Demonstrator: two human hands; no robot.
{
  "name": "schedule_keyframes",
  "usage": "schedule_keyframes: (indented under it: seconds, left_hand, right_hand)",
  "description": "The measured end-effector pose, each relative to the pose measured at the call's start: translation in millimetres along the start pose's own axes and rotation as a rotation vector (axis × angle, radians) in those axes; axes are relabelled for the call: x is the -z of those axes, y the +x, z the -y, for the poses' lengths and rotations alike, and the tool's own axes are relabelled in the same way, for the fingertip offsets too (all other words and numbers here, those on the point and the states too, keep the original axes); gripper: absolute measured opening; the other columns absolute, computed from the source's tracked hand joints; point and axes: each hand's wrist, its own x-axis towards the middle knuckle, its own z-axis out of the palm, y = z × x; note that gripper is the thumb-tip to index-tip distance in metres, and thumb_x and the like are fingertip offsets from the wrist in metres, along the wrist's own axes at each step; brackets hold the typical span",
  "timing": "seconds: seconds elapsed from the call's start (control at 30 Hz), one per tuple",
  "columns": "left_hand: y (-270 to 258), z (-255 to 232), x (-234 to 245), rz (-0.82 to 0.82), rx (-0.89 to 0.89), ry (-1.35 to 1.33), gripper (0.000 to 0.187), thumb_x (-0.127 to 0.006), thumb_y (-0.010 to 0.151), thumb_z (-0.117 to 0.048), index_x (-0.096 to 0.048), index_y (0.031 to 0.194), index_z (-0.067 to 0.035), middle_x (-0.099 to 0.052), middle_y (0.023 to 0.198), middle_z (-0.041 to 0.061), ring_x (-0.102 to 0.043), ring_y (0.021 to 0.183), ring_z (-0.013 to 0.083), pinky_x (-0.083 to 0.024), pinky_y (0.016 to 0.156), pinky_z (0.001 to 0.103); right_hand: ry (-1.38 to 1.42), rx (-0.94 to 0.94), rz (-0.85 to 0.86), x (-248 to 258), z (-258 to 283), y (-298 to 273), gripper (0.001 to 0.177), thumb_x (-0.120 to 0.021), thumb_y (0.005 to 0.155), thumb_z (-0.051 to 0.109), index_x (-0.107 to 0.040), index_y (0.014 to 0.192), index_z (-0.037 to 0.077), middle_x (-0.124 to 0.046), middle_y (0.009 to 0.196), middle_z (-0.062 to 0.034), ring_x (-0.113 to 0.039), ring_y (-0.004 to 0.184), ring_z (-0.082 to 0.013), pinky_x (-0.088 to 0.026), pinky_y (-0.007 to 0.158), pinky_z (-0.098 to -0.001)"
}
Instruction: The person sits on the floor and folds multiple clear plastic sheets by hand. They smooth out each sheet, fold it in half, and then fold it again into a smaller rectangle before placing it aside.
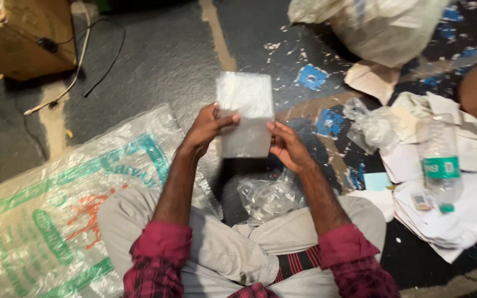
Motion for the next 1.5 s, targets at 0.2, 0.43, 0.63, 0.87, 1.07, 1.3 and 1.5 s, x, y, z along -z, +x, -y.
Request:
schedule_keyframes:
  seconds: [0.2,0.43,0.63,0.87,1.07,1.3,1.5]
  left_hand:
    - [-31,-7,-31,0.097,0.07,0.096,0.046,-0.08,0.085,-0.02,-0.06,0.121,0.001,-0.072,0.096,0.01,-0.066,0.082,0.0163,-0.056,0.068,0.03]
    - [-18,2,-37,0.138,0.067,0.096,0.049,-0.079,0.086,-0.014,-0.059,0.126,0.004,-0.074,0.106,0.012,-0.072,0.09,0.012,-0.062,0.08,0.027]
    - [-9,11,-27,0.267,0.013,0.016,0.036,-0.08,0.086,-0.008,-0.074,0.121,0.002,-0.075,0.1,0.011,-0.067,0.086,0.0157,-0.058,0.081,0.03]
    - [1,14,-28,0.278,-0.132,-0.038,0.021,-0.062,0.082,0.009,-0.08,0.087,-0.001,-0.076,0.125,0.012,-0.074,0.101,0.0209,-0.061,0.088,0.031]
    - [-1,10,-30,0.204,-0.305,0.057,0.04,-0.046,0.068,0.022,-0.078,0.079,0.0,-0.073,0.13,0.015,-0.068,0.124,0.0267,-0.054,0.108,0.038]
    - [3,6,-33,0.132,-0.286,-0.215,0.044,-0.054,0.09,0.003,-0.066,0.131,-0.008,-0.063,0.145,0.016,-0.064,0.132,0.0314,-0.055,0.111,0.048]
    - [6,1,-34,-0.121,-0.147,-0.069,0.066,-0.063,0.094,-0.03,-0.041,0.153,-0.012,-0.048,0.151,0.014,-0.049,0.139,0.0309,-0.048,0.11,0.049]
  right_hand:
    - [-0.207,0.067,-0.094,-1,14,-51,0.045,-0.073,0.097,0.02,-0.061,0.135,-0.001,-0.075,0.106,-0.0044,-0.067,0.086,-0.0059,-0.054,0.07,-0.0209]
    - [-0.344,-0.006,-0.219,16,21,-44,0.047,-0.076,0.085,0.011,-0.06,0.127,0.001,-0.079,0.101,-0.007,-0.073,0.077,-0.0069,-0.059,0.062,-0.0204]
    - [-0.188,0.137,-0.172,54,8,-28,0.015,-0.076,0.091,-0.001,-0.072,0.105,0.0,-0.076,0.092,-0.0097,-0.067,0.068,-0.0083,-0.053,0.058,-0.0203]
    - [-0.306,0.29,-0.067,51,14,-31,0.023,-0.053,0.09,-0.017,-0.071,0.089,-0.003,-0.071,0.135,-0.0229,-0.069,0.086,-0.0112,-0.055,0.068,-0.0218]
    - [0.07,0.099,-0.17,-6,44,-39,0.053,-0.055,0.093,0.008,-0.047,0.145,0.0,-0.068,0.132,-0.0226,-0.074,0.112,-0.0214,-0.063,0.093,-0.0339]
    - [-0.268,0.083,-0.112,-5,27,-31,0.079,-0.077,0.086,0.003,-0.036,0.154,-0.004,-0.072,0.115,-0.0219,-0.072,0.104,-0.0232,-0.059,0.094,-0.0382]
    - [-0.263,0.117,-0.325,18,-3,-6,0.082,-0.077,0.084,0.002,-0.033,0.152,-0.005,-0.075,0.11,-0.0219,-0.075,0.098,-0.0246,-0.064,0.089,-0.0404]
